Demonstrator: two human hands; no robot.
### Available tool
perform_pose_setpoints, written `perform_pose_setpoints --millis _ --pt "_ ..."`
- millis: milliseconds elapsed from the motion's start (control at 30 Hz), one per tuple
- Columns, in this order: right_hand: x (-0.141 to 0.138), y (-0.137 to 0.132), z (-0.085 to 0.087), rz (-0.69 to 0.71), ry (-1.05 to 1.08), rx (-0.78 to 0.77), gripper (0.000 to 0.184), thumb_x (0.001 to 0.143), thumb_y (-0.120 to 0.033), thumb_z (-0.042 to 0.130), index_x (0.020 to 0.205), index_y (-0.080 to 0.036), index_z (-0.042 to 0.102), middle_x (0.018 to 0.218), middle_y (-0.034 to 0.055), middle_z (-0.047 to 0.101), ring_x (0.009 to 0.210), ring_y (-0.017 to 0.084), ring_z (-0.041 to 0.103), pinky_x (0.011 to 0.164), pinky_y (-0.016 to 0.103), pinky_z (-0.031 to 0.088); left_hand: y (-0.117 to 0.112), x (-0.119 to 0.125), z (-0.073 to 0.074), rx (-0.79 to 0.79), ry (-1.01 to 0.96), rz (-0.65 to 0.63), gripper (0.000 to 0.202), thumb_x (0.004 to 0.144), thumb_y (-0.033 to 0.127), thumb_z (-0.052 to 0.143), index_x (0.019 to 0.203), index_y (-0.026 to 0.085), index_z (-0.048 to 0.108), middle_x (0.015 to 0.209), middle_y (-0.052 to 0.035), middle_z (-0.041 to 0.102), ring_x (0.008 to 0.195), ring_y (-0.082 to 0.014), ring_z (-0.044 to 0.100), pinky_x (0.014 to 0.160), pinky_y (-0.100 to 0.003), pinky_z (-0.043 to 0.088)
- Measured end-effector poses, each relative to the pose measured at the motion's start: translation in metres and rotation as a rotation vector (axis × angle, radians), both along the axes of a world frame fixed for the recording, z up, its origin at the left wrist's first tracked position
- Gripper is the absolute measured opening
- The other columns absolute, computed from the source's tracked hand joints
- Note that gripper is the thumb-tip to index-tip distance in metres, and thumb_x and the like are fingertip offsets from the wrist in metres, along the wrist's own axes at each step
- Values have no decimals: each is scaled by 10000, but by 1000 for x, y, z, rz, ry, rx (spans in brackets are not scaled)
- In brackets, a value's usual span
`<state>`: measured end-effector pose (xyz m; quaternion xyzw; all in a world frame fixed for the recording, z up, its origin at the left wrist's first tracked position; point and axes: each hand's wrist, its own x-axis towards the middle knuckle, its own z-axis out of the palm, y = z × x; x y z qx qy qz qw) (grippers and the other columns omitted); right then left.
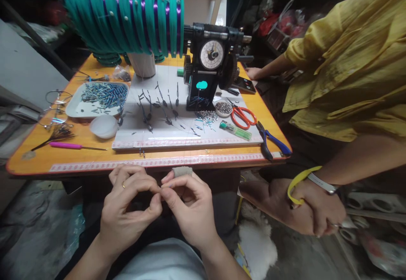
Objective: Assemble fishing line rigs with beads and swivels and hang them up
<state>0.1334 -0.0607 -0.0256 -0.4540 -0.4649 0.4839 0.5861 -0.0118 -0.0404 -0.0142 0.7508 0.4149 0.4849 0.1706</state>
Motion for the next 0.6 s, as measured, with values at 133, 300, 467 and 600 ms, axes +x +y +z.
perform_pose_setpoints --millis 133,300,467,600 --pt "2 -1 1 37 4 2 115 856 -176 742 879 -280 786 921 15 720 913 121 700 781 188 576 0 -1 -2 -8 -26 -4 171 829 44 641 794 199 581 697 30 650 792 -176 514 857 -405 319" --pt "2 -2 -1 58 75 -25 95 837 -167 759 851 -261 770 895 10 700 892 109 696 786 183 578 0 0 -3 3 -26 -14 175 823 36 640 797 198 577 699 30 647 794 -176 516 857 -408 318" --pt "0 -2 -4 51 128 -53 92 819 -159 775 799 -244 746 872 -2 686 848 92 695 767 165 577 -2 -1 -3 10 -20 -12 167 828 42 645 807 196 584 728 26 666 802 -176 520 864 -408 317" --pt "3 -1 -3 85 155 -38 180 812 -171 787 956 -278 767 985 9 703 872 100 705 774 172 585 -2 -4 -5 16 -26 -18 173 828 34 665 845 198 610 748 25 690 821 -181 536 873 -411 325"
